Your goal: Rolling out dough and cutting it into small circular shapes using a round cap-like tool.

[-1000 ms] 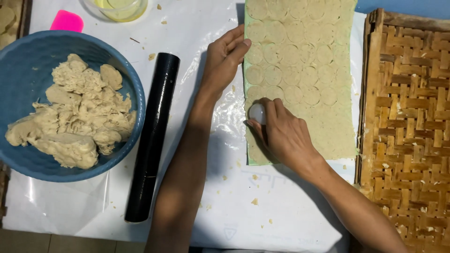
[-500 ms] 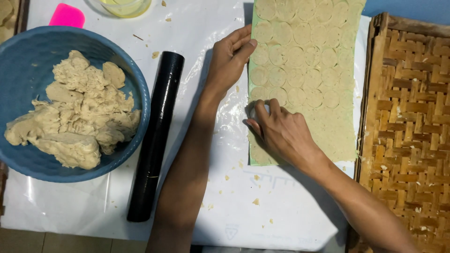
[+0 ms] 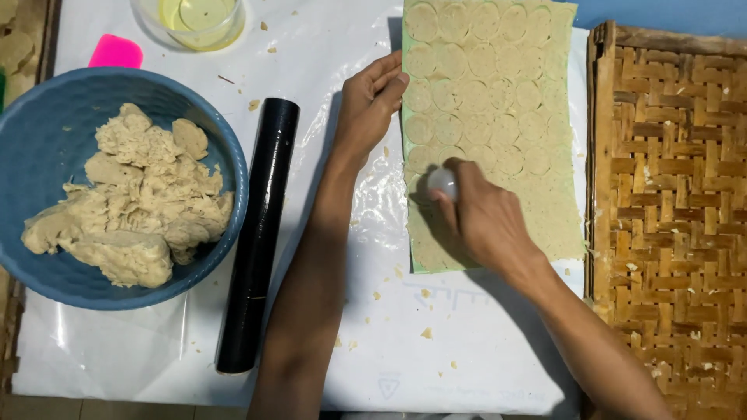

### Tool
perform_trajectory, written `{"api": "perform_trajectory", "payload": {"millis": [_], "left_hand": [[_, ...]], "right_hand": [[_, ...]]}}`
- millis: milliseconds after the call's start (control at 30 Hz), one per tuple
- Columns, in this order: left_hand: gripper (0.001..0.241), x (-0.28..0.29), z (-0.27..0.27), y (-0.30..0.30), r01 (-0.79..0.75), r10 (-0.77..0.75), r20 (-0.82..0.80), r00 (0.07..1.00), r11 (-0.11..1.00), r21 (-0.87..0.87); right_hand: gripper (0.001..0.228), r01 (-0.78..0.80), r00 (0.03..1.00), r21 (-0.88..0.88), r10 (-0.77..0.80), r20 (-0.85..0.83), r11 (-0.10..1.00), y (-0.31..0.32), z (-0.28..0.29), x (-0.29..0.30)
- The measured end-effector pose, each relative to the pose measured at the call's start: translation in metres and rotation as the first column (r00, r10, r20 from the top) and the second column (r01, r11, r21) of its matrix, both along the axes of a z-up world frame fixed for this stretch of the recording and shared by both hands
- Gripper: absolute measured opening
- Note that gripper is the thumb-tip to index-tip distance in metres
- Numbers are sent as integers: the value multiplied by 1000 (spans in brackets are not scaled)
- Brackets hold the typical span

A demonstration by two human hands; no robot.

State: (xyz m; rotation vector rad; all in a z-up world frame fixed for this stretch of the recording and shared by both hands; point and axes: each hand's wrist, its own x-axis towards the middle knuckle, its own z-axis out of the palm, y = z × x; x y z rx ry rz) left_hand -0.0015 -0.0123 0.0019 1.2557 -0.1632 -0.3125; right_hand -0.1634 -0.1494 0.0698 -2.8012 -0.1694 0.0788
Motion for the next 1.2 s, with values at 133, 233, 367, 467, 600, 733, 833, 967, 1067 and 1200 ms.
{"api": "perform_trajectory", "payload": {"millis": [133,233,367,467,600,733,833,967,1067,1200], "left_hand": [[49,0,-8,-2,8,-8,2,1000,999,-37],[49,0,-1,-2,1,-1,-6,1000,1000,3],[50,0,-1,0,-4,5,-32,999,1000,20],[52,1,-5,-2,-12,13,-18,1000,998,68],[51,1,-2,-1,-14,13,5,1000,998,54],[50,1,-4,-1,-16,15,21,1000,998,66],[48,-1,-5,0,-8,7,24,1000,999,44],[46,0,-6,-1,12,-13,64,998,1000,12],[50,-1,-9,1,34,-33,80,996,999,-16],[56,-1,-14,1,58,-54,68,996,997,-55]], "right_hand": [[49,101,995,-173,-97,33,980,-20,4,-17],[52,98,989,-257,-122,-78,961,-21,5,-17],[54,52,992,-244,-79,-102,968,-13,6,-11],[55,24,993,-291,-55,-100,956,-10,0,-6],[44,65,993,-386,-23,112,920,3,-9,-3],[31,54,981,-359,19,196,932,-1,-6,-2],[41,-97,995,-376,102,-8,921,-9,-7,-2],[33,40,989,-342,12,149,939,-1,-8,-4],[36,37,996,-185,-21,89,982,-6,5,-4],[37,119,992,-46,-117,47,992,-44,-15,-19]]}}
